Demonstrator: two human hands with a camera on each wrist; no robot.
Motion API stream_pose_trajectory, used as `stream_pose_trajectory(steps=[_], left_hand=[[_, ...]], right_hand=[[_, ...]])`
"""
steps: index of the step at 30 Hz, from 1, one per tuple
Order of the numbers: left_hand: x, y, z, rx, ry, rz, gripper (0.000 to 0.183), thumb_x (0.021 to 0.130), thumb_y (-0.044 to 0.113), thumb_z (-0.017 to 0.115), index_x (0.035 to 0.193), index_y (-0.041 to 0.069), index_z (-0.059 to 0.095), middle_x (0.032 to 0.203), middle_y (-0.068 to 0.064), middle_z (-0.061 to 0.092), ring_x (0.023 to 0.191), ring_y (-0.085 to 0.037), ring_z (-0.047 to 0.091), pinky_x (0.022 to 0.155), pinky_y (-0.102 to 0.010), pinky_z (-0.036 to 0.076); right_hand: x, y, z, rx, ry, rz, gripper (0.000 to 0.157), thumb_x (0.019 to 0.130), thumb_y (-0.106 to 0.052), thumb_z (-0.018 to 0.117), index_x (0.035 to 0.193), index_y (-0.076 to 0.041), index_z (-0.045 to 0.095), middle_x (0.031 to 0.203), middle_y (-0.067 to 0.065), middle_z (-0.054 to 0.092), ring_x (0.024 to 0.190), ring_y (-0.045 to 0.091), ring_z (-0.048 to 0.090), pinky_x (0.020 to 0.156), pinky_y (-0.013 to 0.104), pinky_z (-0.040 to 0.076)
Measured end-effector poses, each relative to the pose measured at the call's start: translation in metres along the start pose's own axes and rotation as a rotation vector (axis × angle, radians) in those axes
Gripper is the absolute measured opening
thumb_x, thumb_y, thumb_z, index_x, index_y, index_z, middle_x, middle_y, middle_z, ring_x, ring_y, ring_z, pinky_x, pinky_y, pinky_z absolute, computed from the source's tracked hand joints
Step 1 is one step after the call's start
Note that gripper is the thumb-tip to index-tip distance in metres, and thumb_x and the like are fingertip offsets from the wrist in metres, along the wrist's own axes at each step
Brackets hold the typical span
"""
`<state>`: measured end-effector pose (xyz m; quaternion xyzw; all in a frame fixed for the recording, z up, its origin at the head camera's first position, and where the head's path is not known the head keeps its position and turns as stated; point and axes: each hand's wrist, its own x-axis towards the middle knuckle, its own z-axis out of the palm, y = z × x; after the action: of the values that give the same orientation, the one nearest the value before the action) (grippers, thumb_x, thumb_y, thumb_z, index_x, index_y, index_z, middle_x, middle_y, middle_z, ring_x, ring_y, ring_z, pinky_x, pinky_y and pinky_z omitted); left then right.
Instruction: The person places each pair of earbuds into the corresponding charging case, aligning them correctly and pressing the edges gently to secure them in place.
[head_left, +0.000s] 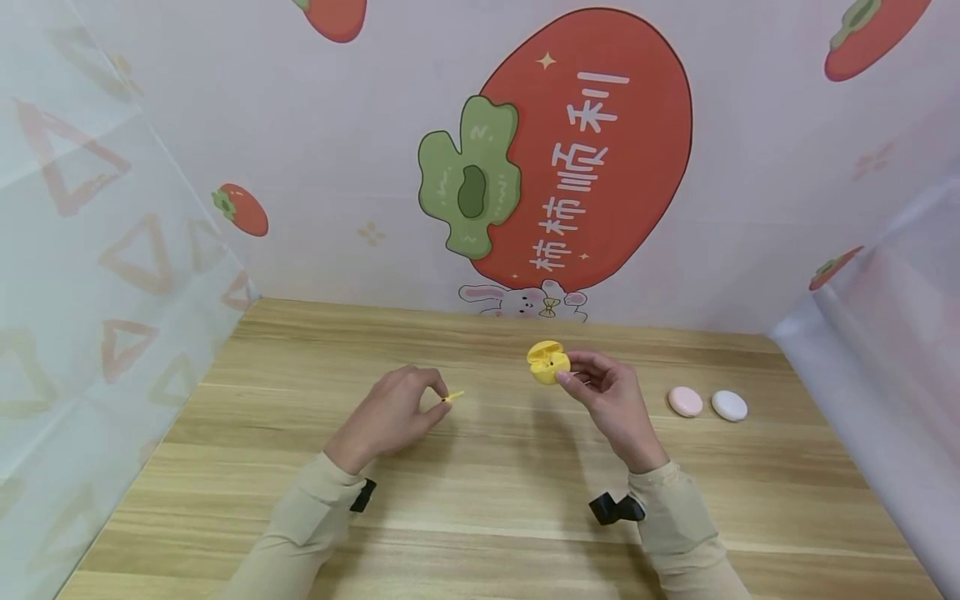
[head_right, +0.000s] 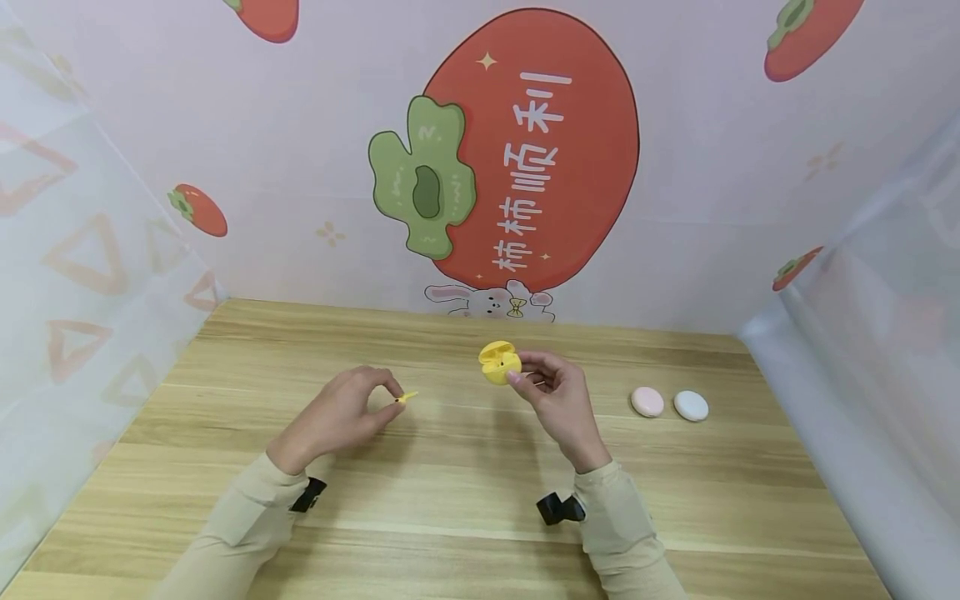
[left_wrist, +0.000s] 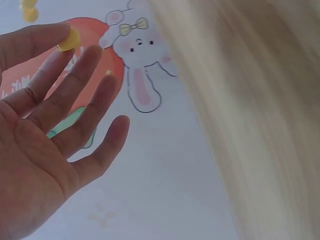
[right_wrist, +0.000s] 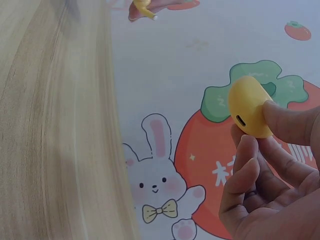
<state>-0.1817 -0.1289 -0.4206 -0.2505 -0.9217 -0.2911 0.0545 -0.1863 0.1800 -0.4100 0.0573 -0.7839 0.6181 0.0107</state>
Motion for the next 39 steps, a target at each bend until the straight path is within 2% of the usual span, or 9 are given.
stream_pose_trajectory(steps=[7,13,26,32,39], left_hand=[[0.006,0.009,-0.003,-0.045,0.031,0.019,0.007,0.089,0.014,0.077,0.092,0.011,0.071,0.094,0.000,0.073,0.094,-0.025,0.068,0.085,-0.043,0.052],[0.010,0.017,-0.004,-0.078,0.058,0.015,0.008,0.088,0.014,0.078,0.091,0.013,0.071,0.093,0.002,0.073,0.094,-0.022,0.067,0.082,-0.042,0.052],[0.019,0.032,-0.004,-0.110,0.135,0.098,0.010,0.086,0.010,0.079,0.093,0.011,0.071,0.090,0.003,0.072,0.097,-0.022,0.065,0.087,-0.042,0.051],[0.022,0.036,0.000,-0.137,0.166,0.152,0.012,0.085,0.007,0.080,0.092,0.011,0.071,0.089,0.002,0.072,0.093,-0.023,0.065,0.087,-0.042,0.051],[0.022,0.039,0.004,-0.153,0.176,0.164,0.012,0.087,0.007,0.080,0.094,0.011,0.071,0.089,0.003,0.071,0.095,-0.022,0.063,0.089,-0.041,0.051]], right_hand=[[0.000,0.001,0.001,0.003,-0.003,-0.007,0.035,0.094,-0.010,0.074,0.125,0.004,0.064,0.111,0.016,0.066,0.094,0.021,0.064,0.079,0.024,0.057],[-0.001,0.000,0.000,0.005,-0.006,-0.014,0.035,0.094,-0.011,0.074,0.125,0.003,0.064,0.112,0.016,0.066,0.094,0.022,0.064,0.080,0.026,0.058],[-0.001,0.000,0.000,-0.004,-0.006,-0.015,0.036,0.094,-0.012,0.074,0.126,0.003,0.064,0.113,0.016,0.066,0.094,0.021,0.064,0.080,0.026,0.057],[-0.001,0.000,-0.001,-0.006,0.000,-0.015,0.036,0.094,-0.012,0.074,0.126,0.002,0.064,0.113,0.016,0.066,0.094,0.022,0.064,0.079,0.023,0.057],[0.000,-0.001,-0.001,-0.010,0.007,-0.011,0.036,0.095,-0.012,0.074,0.126,0.002,0.064,0.113,0.016,0.066,0.093,0.023,0.063,0.078,0.023,0.057]])
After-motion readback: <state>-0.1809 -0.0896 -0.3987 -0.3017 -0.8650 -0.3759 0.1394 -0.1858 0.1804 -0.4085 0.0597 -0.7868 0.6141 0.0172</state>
